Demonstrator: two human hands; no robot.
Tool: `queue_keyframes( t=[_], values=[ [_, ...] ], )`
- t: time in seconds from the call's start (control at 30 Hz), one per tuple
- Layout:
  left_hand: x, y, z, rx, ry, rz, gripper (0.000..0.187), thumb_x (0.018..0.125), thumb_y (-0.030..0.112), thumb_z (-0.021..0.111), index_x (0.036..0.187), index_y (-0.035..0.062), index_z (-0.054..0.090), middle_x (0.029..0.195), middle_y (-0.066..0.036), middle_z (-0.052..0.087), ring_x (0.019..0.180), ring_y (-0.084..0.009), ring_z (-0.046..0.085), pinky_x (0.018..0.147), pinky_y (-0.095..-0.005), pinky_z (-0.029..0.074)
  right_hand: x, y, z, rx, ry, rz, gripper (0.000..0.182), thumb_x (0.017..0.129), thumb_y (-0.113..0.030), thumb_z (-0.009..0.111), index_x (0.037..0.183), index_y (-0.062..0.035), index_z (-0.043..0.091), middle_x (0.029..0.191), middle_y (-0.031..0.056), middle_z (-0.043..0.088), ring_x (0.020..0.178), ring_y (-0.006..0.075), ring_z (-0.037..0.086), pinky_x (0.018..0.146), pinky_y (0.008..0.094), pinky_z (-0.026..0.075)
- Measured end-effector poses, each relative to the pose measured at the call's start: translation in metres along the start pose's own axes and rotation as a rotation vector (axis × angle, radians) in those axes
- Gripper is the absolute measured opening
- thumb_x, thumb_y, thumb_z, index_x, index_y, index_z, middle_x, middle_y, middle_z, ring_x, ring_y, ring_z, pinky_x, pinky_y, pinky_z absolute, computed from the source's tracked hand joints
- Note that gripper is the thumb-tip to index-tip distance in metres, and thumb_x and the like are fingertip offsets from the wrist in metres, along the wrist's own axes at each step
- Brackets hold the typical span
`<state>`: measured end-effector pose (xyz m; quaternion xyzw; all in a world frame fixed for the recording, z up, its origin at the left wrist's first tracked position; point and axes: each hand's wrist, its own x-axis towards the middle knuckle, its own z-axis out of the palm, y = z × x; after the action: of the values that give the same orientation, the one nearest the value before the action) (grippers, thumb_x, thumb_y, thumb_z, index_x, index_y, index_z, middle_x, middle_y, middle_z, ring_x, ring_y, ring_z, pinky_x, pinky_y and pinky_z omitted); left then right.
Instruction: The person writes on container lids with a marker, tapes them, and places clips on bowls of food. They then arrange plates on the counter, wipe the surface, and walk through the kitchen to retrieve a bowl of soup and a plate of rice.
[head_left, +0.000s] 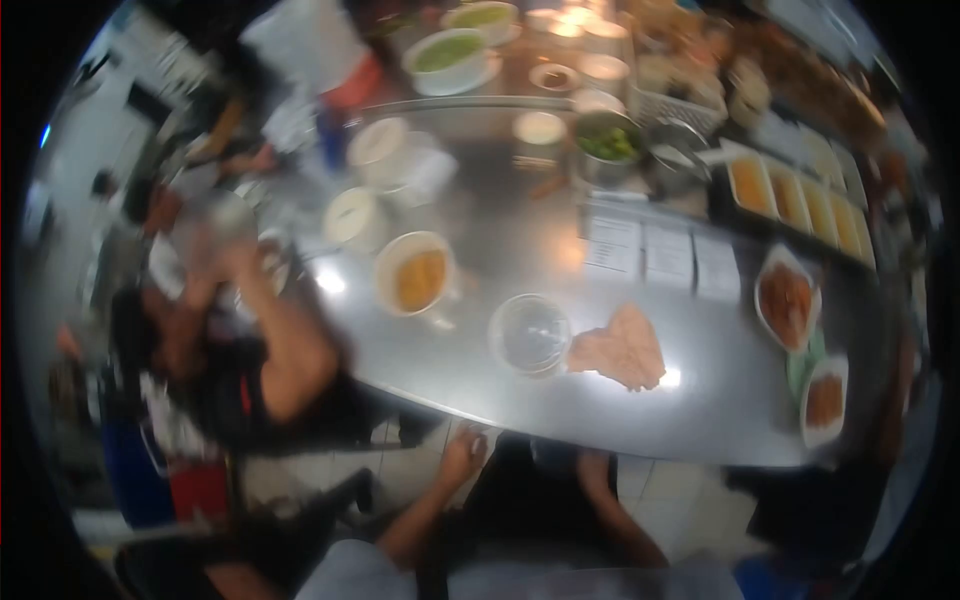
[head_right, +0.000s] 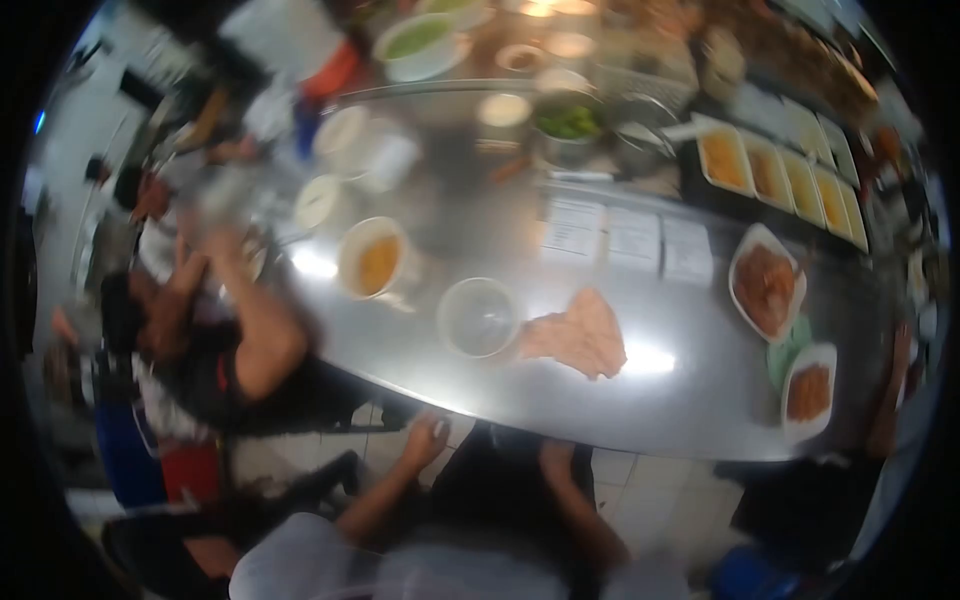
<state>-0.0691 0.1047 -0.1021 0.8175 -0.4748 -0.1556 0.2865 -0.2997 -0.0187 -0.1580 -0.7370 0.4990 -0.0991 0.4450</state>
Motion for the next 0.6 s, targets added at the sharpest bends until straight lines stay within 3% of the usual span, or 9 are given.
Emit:
queue_keyframes(
  t=[0.03, 0.07, 0.17, 0.23, 0.3, 0.33, 0.43, 0.5, 0.6],
  values=[
    [-0.007, 0.006, -0.03, -0.086, 0.087, 0.021, 0.018, 0.08, 0.003, 0.055, 0.098, 0.0001, 0.055, 0.091, -0.015, 0.056, 0.081, -0.0286, 0.058, 0.069, -0.0377, 0.047, -0.013, -0.026, -0.024, 0.006, 0.093, -0.038, 0.026, 0.09, -0.021, 0.042, 0.095, 0.0005, 0.056, 0.089, 0.0247, 0.056, 0.084, 0.0334, 0.056, 0.073, 0.0429, 0.043],
    [-0.014, 0.017, -0.061, -0.114, 0.145, -0.125, 0.017, 0.08, 0.001, 0.055, 0.097, 0.0004, 0.056, 0.091, -0.015, 0.056, 0.08, -0.0268, 0.058, 0.068, -0.0358, 0.047, -0.021, -0.07, -0.057, 0.191, -0.009, 0.059, 0.025, 0.09, -0.019, 0.042, 0.095, 0.0011, 0.055, 0.087, 0.0226, 0.057, 0.081, 0.0334, 0.056, 0.072, 0.0408, 0.043],
    [-0.013, 0.001, -0.116, -0.164, 0.431, -0.373, 0.015, 0.083, 0.002, 0.053, 0.098, -0.0001, 0.055, 0.092, -0.012, 0.056, 0.078, -0.0187, 0.057, 0.066, -0.0303, 0.046, -0.011, -0.175, -0.101, 0.26, -0.006, -0.217, 0.017, 0.089, -0.01, 0.043, 0.093, 0.0024, 0.054, 0.084, 0.0211, 0.056, 0.077, 0.0364, 0.055, 0.07, 0.0385, 0.043],
    [0.017, 0.013, -0.147, -0.463, 0.584, -0.409, 0.016, 0.087, 0.006, 0.05, 0.1, -0.0008, 0.055, 0.092, -0.011, 0.057, 0.078, -0.0162, 0.056, 0.068, -0.0287, 0.046, 0.025, -0.23, -0.118, 0.259, 0.102, -0.503, 0.017, 0.089, -0.008, 0.043, 0.093, 0.0035, 0.054, 0.082, 0.0205, 0.056, 0.076, 0.036, 0.055, 0.069, 0.0378, 0.044],
    [0.059, 0.018, -0.171, -0.53, 0.563, -0.33, 0.026, 0.092, 0.02, 0.045, 0.104, -0.0009, 0.054, 0.089, -0.004, 0.055, 0.072, -0.0123, 0.053, 0.065, -0.0231, 0.042, 0.077, -0.297, -0.123, 0.135, 0.171, -0.642, 0.016, 0.088, -0.007, 0.045, 0.094, 0.0031, 0.055, 0.083, 0.0195, 0.055, 0.08, 0.034, 0.054, 0.072, 0.0391, 0.042],
    [0.084, 0.02, -0.179, -0.596, 0.552, -0.323, 0.031, 0.093, 0.025, 0.041, 0.107, -0.0003, 0.053, 0.093, -0.005, 0.055, 0.076, -0.0126, 0.052, 0.068, -0.0236, 0.042, 0.106, -0.328, -0.115, 0.222, 0.227, -0.722, 0.018, 0.087, -0.01, 0.045, 0.095, 0.002, 0.056, 0.086, 0.019, 0.056, 0.082, 0.0345, 0.053, 0.072, 0.0407, 0.042],
    [0.166, -0.011, -0.175, -0.65, 0.495, -0.19, 0.047, 0.094, 0.038, 0.032, 0.116, 0.0012, 0.05, 0.107, -0.008, 0.055, 0.09, -0.0152, 0.052, 0.077, -0.0287, 0.042, 0.2, -0.374, -0.057, -0.109, 0.261, -0.625, 0.017, 0.086, -0.014, 0.045, 0.09, -0.0026, 0.057, 0.093, 0.0189, 0.055, 0.082, 0.0361, 0.056, 0.072, 0.0413, 0.045],
    [0.226, -0.05, -0.152, -0.274, 0.51, -0.104, 0.049, 0.095, 0.037, 0.027, 0.12, 0.0001, 0.047, 0.113, -0.017, 0.054, 0.094, -0.0333, 0.056, 0.083, -0.0416, 0.041, 0.225, -0.379, -0.021, -0.248, 0.256, -0.563, 0.017, 0.086, -0.014, 0.045, 0.089, -0.0031, 0.058, 0.093, 0.0187, 0.055, 0.081, 0.0359, 0.056, 0.071, 0.0417, 0.045],
    [0.249, 0.011, -0.202, -0.028, 0.342, -0.282, 0.04, 0.094, 0.031, 0.031, 0.115, 0.0039, 0.051, 0.101, -0.018, 0.055, 0.087, -0.0365, 0.055, 0.076, -0.0441, 0.043, 0.236, -0.395, 0.009, -0.363, 0.241, -0.49, 0.017, 0.085, -0.017, 0.048, 0.087, -0.0044, 0.059, 0.088, 0.0176, 0.054, 0.077, 0.0349, 0.057, 0.066, 0.0437, 0.045]
  ],
)
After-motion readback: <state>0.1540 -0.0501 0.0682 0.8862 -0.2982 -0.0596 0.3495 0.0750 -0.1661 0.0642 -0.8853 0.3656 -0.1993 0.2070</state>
